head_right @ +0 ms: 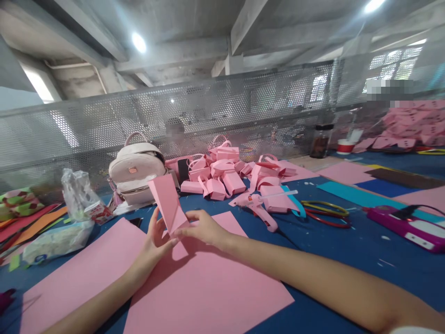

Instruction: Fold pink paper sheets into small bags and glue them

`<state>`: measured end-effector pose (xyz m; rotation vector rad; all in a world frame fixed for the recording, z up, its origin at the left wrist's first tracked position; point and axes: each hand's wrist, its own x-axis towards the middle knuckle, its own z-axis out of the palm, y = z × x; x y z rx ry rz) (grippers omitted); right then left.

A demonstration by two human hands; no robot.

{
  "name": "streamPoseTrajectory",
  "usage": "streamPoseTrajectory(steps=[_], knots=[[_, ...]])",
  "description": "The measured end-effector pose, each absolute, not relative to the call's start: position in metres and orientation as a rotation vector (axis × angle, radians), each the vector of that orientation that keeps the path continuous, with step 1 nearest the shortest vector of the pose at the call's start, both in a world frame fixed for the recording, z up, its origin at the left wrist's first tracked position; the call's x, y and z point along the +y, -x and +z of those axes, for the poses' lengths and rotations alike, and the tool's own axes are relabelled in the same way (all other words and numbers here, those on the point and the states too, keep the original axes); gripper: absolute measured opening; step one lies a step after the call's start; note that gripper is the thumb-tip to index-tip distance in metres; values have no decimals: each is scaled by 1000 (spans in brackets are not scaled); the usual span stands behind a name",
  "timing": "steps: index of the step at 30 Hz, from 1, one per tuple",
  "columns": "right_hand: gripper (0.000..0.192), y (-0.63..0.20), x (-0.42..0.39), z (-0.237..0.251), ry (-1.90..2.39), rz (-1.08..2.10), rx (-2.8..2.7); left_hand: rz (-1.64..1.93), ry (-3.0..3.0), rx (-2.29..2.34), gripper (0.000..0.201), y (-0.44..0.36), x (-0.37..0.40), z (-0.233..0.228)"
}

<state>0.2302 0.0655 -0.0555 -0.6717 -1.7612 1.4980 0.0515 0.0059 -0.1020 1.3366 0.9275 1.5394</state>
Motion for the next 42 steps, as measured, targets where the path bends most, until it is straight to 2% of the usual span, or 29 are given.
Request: streamPoseTrajectory(steps=[7, 11, 15, 18, 20, 24, 30, 38, 42], knots=[[44, -232, 55, -52, 669, 1632, -1741, 1535, -1296, 946, 111, -52, 8, -104], [42, -229, 53, -52, 642, 1609, -1697, 1531, -1285, 1026, 106, -54, 3, -96], [43, -228, 56, -56, 649, 1567, -1674, 1736, -1763, 1309, 80, -47, -8, -80], [48, -227, 55, -56, 647, 1535, -1695, 1726, -2298, 1419, 37, -39, -14, -66], [45, -227, 53, -53, 645, 1483, -1735, 1705, -2484, 1448, 25, -36, -16, -60], [28, -229, 49, -49, 669, 1294, -1834, 1698, -2602, 1464, 22, -35, -15, -59], [25, -229, 51, -50, 684, 1143, -1910, 1776, -2752, 1487, 23, -31, -9, -60], [12, -229, 47, -43, 568, 1108, -1889, 1647, -3114, 1487, 30, -18, -7, -56], [25, -231, 50, -39, 494, 1103, -1879, 1623, -3094, 1526, 26, -14, -5, -57]])
